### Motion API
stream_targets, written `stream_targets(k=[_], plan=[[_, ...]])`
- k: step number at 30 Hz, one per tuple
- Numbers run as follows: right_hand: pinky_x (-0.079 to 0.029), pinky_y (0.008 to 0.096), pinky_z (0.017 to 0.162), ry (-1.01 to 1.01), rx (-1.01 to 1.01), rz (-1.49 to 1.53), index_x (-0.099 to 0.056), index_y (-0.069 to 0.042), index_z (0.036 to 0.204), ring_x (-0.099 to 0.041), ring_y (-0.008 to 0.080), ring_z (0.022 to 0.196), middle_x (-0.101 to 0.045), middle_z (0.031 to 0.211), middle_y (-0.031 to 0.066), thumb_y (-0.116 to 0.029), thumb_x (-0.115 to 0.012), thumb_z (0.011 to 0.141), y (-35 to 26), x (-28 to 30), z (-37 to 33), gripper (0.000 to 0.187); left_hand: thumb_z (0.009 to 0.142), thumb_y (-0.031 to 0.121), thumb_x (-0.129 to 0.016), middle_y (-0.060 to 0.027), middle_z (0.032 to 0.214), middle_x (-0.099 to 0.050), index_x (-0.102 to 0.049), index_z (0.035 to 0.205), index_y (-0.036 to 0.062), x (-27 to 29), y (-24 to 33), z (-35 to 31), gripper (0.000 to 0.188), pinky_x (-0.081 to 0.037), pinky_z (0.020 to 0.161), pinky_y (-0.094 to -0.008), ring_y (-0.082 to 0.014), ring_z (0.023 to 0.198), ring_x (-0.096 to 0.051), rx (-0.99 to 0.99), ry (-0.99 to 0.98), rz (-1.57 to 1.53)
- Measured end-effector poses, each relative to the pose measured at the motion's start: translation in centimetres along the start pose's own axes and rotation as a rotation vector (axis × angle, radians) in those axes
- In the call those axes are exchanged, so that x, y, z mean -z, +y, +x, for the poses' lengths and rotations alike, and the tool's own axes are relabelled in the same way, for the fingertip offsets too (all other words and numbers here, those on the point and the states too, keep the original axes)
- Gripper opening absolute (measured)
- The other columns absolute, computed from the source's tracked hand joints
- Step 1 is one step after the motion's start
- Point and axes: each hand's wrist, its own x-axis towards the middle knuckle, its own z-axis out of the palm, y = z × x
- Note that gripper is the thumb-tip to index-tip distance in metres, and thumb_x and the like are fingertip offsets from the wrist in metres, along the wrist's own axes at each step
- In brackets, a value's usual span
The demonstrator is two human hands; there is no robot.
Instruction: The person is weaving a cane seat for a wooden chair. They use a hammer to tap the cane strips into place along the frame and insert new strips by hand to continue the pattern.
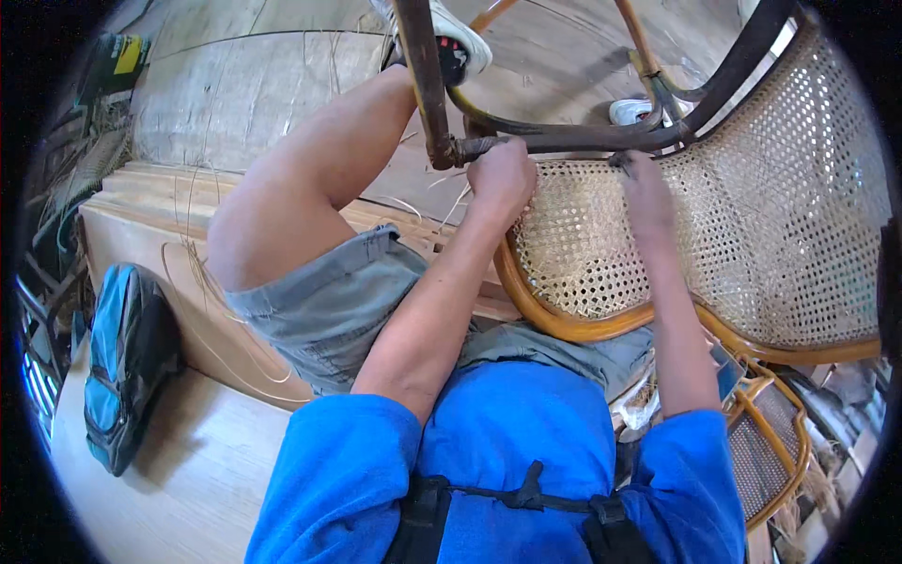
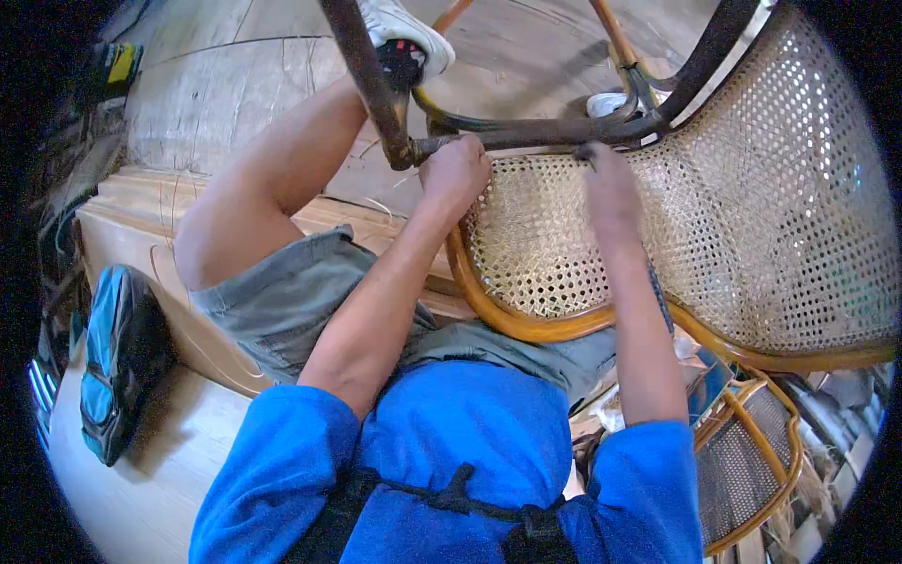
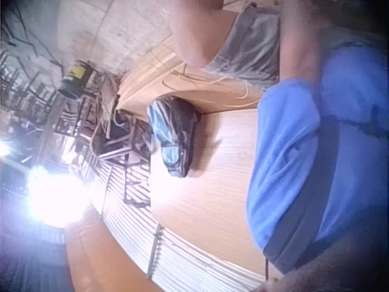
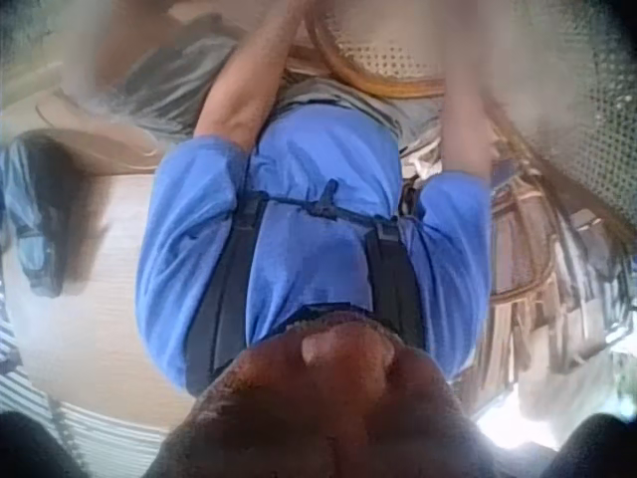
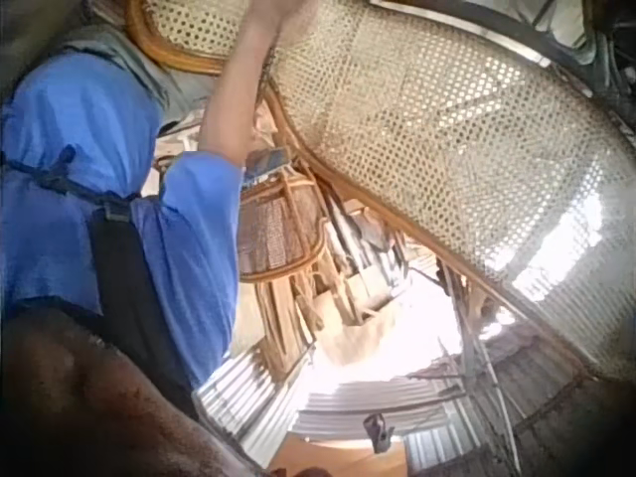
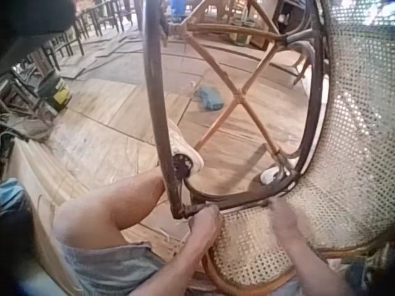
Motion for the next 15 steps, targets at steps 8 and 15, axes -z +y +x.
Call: stream_targets(k=[8,15], plan=[[-0.046,0.0425,0.070,-0.359,-0.195,-0.118,-0.058,-0.003,0.104,-0.058,0.0335,0.075,-0.059,0.079,0.0171,-0.024,-0.055,0.086,1.5,7.1,-6.2,0.028,0.083,0.038,-0.058,-0.0177,0.086,-0.067,-0.068,0.087,0.0041,1.6,0.4,-0.3,0.035,-0.053,0.070,-0.0422,-0.0324,0.081,-0.066,0.026,-0.061,0.047],[-0.041,0.0305,0.043,-0.559,-0.530,0.444,-0.055,-0.003,0.086,-0.047,0.0092,0.044,-0.048,0.057,0.0014,-0.033,-0.047,0.094,-4.2,6.6,-5.9,0.032,0.083,0.039,-0.060,-0.0150,0.086,-0.068,-0.068,0.086,0.0056,0.6,0.2,0.1,0.034,-0.053,0.069,-0.0424,-0.0302,0.081,-0.067,0.053,-0.019,0.094]])
